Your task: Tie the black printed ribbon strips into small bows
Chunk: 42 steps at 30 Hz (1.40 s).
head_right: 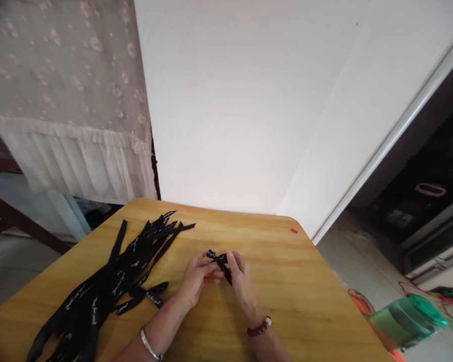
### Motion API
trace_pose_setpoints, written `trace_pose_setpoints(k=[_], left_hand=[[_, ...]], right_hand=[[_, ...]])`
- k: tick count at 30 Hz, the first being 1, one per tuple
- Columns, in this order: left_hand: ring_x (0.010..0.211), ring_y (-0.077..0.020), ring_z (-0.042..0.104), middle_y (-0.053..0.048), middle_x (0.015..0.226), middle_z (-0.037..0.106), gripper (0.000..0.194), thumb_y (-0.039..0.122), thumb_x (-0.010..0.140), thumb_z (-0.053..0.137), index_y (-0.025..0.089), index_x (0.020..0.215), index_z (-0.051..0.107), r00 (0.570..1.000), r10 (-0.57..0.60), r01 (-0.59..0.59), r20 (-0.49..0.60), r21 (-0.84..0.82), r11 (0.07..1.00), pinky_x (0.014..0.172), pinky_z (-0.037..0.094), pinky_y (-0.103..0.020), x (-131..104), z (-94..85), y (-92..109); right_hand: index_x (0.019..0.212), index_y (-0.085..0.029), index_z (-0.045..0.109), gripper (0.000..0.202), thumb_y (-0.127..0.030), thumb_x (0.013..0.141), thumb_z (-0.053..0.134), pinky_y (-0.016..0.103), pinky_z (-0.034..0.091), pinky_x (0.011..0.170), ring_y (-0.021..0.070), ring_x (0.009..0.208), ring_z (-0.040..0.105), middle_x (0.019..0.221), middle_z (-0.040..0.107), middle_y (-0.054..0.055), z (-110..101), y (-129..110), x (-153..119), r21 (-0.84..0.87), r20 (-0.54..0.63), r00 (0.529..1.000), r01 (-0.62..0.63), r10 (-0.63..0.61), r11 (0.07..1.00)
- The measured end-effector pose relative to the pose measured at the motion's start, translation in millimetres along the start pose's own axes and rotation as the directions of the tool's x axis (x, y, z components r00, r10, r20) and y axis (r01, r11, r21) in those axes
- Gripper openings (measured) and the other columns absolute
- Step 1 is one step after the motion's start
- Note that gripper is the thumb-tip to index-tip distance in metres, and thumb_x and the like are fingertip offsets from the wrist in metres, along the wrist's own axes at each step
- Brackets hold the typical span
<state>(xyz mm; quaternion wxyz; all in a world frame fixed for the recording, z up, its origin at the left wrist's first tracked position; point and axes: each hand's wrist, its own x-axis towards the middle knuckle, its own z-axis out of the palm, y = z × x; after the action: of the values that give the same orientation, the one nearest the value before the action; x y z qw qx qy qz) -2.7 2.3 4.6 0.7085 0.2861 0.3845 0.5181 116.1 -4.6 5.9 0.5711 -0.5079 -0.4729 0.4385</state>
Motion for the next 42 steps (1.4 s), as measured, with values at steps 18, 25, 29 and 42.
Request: trace_pose_setpoints(k=[18, 25, 29, 42], left_hand=[[0.026, -0.0040, 0.045, -0.003, 0.079, 0.061, 0.036, 0.048, 0.063, 0.057, 0.016, 0.073, 0.046, 0.992, 0.093, -0.087, -0.085, 0.067, 0.994, 0.023, 0.028, -0.016, -3, 1.0, 2], [0.025, -0.0050, 0.043, 0.003, 0.061, 0.056, 0.038, 0.052, 0.062, 0.057, 0.017, 0.070, 0.045, 0.992, 0.084, -0.078, -0.094, 0.062, 0.995, 0.022, 0.025, -0.016, -1, -1.0, 3], [0.025, -0.0066, 0.043, 0.007, 0.045, 0.047, 0.037, 0.050, 0.061, 0.059, 0.018, 0.066, 0.042, 0.997, 0.051, -0.045, -0.061, 0.095, 0.994, 0.021, 0.025, -0.014, -2, -0.7, 3], [0.024, -0.0072, 0.042, 0.008, 0.039, 0.045, 0.029, 0.037, 0.055, 0.066, 0.016, 0.061, 0.048, 0.994, 0.078, -0.066, -0.075, 0.160, 0.985, 0.021, 0.024, -0.015, -3, 0.7, 5]], right_hand=[[0.065, -0.017, 0.054, 0.007, -0.023, 0.068, 0.052, 0.025, 0.039, 0.054, 0.0158, 0.058, 0.051, 0.059, 0.057, 0.001, 2, -3, 1, -0.275, 0.033, 0.984, 0.178, -0.176, 0.945], [0.063, -0.017, 0.052, 0.009, -0.024, 0.069, 0.052, 0.023, 0.037, 0.051, 0.0138, 0.054, 0.047, 0.056, 0.054, -0.001, 3, 6, 2, -0.266, 0.083, 0.981, 0.189, -0.173, 0.945], [0.061, -0.018, 0.052, 0.010, -0.024, 0.068, 0.053, 0.022, 0.036, 0.049, 0.0131, 0.052, 0.046, 0.054, 0.051, -0.002, 4, 5, 1, -0.279, 0.084, 0.978, 0.206, -0.190, 0.938], [0.069, -0.016, 0.055, 0.005, -0.019, 0.065, 0.055, 0.024, 0.041, 0.056, 0.0150, 0.059, 0.052, 0.062, 0.058, 0.001, 7, 2, -3, -0.285, 0.106, 0.978, 0.205, -0.182, 0.936]])
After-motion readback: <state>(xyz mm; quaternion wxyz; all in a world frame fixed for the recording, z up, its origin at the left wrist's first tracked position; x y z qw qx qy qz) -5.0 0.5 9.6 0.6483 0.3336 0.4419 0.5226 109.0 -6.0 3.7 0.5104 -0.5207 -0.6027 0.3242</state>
